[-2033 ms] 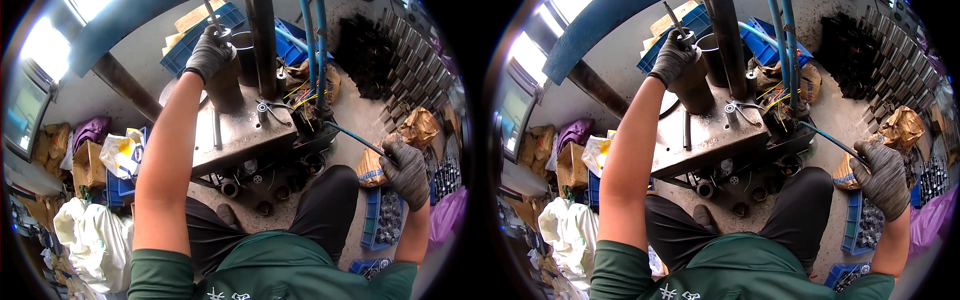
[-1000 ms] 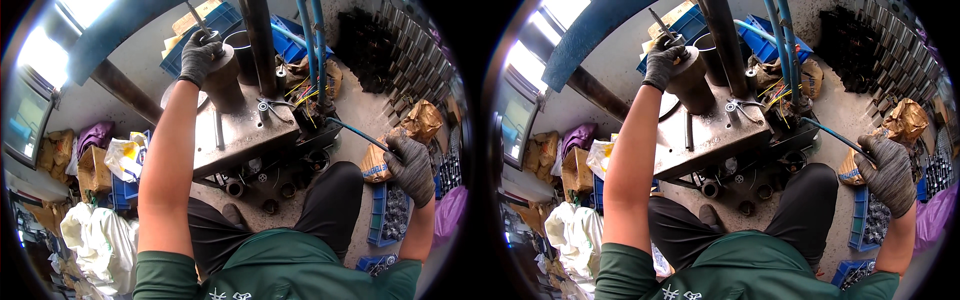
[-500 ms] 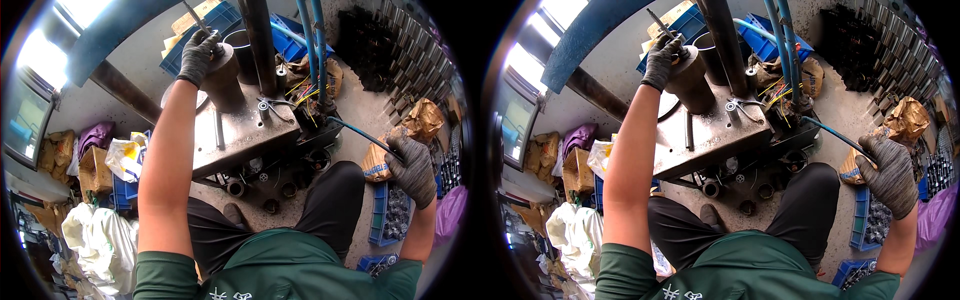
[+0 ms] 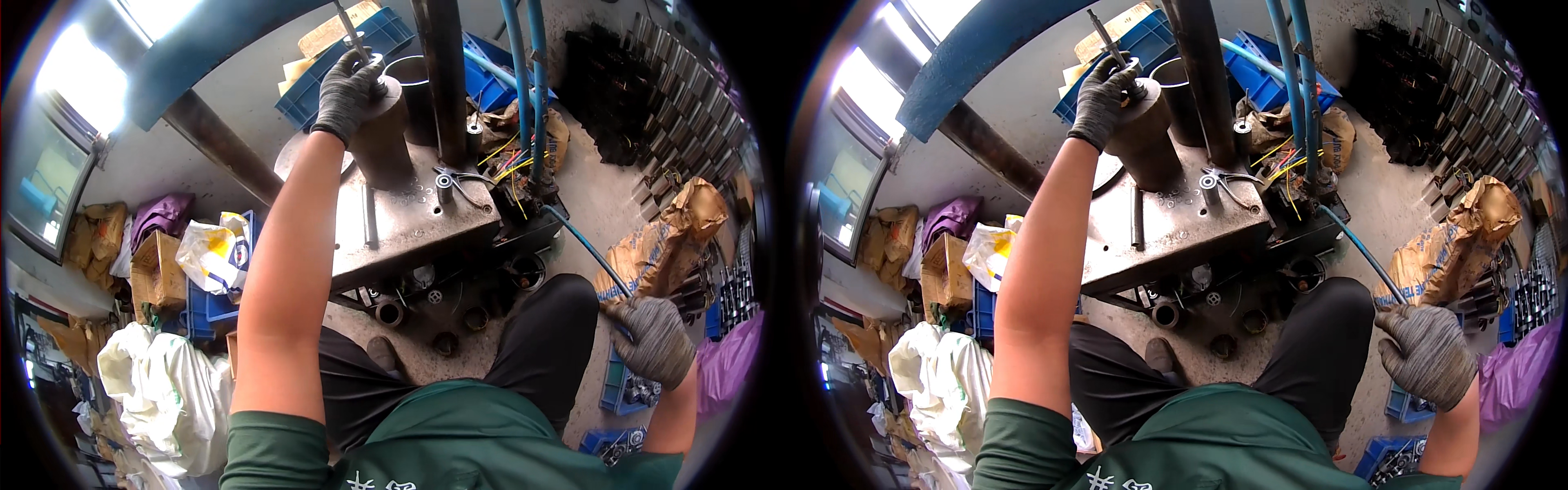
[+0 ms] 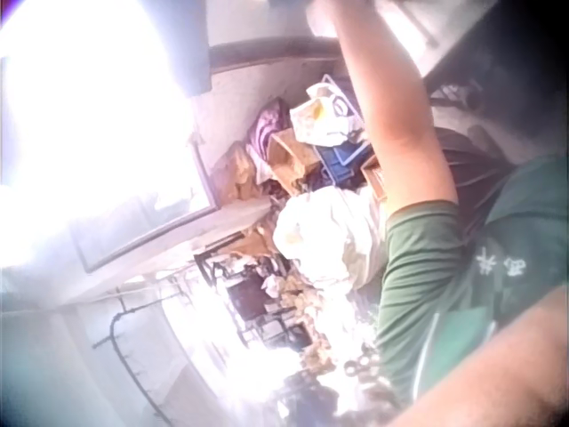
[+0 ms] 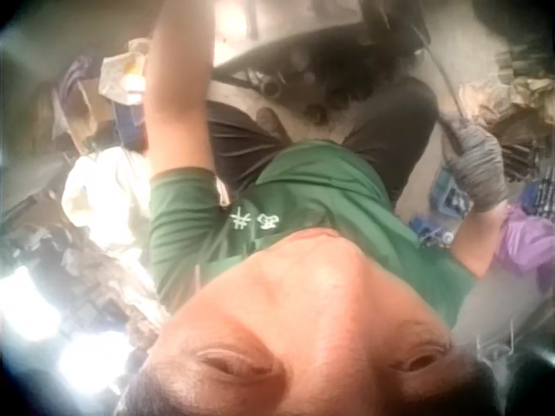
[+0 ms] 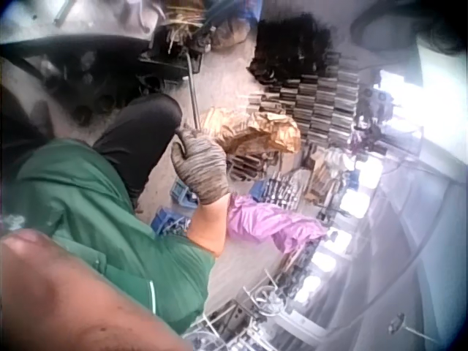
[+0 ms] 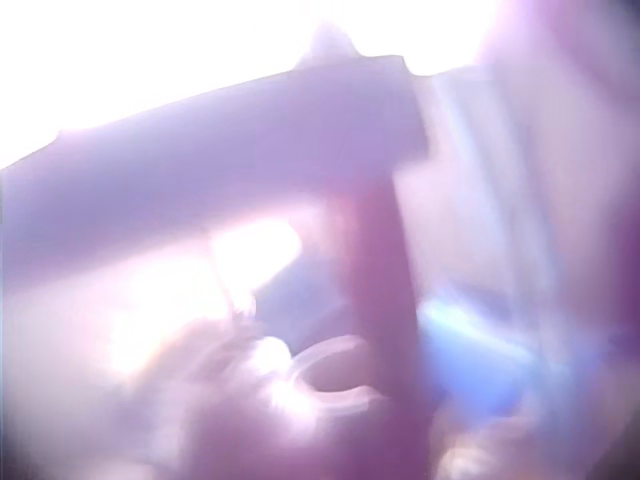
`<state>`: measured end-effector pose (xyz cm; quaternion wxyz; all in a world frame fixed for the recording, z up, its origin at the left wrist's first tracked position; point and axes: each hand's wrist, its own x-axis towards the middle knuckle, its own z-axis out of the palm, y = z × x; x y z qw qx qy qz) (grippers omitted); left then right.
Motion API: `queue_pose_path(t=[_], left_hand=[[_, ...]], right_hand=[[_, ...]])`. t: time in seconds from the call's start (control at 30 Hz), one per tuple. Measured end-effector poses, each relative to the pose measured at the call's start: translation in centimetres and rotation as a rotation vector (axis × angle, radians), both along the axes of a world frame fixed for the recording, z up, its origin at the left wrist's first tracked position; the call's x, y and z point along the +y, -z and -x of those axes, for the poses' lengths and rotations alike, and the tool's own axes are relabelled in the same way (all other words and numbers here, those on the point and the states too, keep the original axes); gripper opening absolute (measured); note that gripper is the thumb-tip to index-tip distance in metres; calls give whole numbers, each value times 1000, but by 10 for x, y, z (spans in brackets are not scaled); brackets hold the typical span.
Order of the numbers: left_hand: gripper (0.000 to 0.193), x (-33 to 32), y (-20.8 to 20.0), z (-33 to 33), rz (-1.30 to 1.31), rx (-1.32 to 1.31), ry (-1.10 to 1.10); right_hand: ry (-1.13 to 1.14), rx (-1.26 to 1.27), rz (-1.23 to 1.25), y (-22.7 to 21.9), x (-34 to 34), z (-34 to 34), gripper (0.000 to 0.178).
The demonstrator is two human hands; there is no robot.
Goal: The person places a metal rod into a fixture, fits a circular metal plate onto it, and pulls a lever to press the components together. They repeat this process by taking parts from nearby bins and placing the completed assemblies into a separate container.
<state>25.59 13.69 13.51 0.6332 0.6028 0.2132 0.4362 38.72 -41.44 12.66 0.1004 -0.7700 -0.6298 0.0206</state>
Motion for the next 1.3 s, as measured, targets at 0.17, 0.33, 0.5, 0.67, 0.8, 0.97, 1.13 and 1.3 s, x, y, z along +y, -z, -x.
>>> queue_pose_path(t=[0.17,0.33,0.5,0.67,0.8,0.97,1.13,1.3], left_hand=[[32,-2,-1,-2,-25,-11,35],[33,-6,-1,-1,-58,29,-13],[33,-3,1,1,-22,-11,15],[33,9,5,0,-103,16,-10],[33,11,5,-2,-125,68,-41],[33,3,3,-2,-90,69,-48],[35,5,1,1,-93,83,-47],[35,6,3,1,-76,72,-35]], right_hand=[[40,66,229,18,-25,12,17],[57,58,196,18,-21,13,16],[65,122,48,-7,1,7,25],[-12,31,108,-5,-6,2,27],[21,22,305,-6,-9,2,22],[25,61,113,-6,-3,0,23],[17,13,277,-8,-5,3,24],[-1,34,192,-2,-7,0,25]])
